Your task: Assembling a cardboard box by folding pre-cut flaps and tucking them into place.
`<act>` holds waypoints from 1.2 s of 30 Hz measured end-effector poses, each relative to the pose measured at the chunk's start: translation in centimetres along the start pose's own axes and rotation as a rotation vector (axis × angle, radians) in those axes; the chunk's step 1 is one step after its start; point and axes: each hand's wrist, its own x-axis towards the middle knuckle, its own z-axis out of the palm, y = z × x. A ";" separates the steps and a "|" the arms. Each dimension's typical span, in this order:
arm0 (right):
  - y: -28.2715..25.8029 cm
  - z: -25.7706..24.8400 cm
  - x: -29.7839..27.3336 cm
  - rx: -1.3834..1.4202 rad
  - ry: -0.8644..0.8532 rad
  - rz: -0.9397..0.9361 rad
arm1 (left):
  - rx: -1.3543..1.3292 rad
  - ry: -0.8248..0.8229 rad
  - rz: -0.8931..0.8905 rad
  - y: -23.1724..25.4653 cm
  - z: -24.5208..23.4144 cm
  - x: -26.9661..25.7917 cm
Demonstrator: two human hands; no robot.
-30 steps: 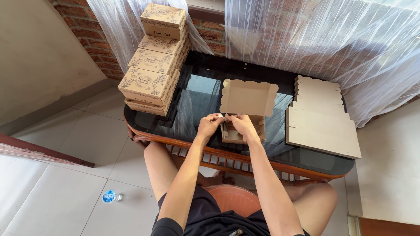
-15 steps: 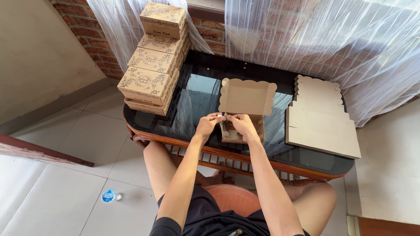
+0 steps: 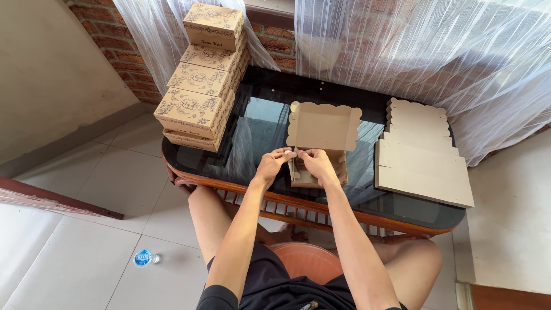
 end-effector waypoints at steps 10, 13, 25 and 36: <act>0.2 0.2 0.4 0.002 0.006 0.003 | 0.037 0.011 -0.015 -0.3 0.0 0.2; 0.1 0.3 0.5 0.009 0.000 0.005 | 0.153 0.011 -0.004 -0.2 -0.1 0.1; 0.7 -0.2 0.1 -0.034 -0.035 0.003 | 0.138 0.043 -0.009 0.0 0.1 0.1; -1.4 -0.6 -1.1 0.017 -0.100 0.033 | 0.054 0.080 -0.035 0.2 0.3 0.2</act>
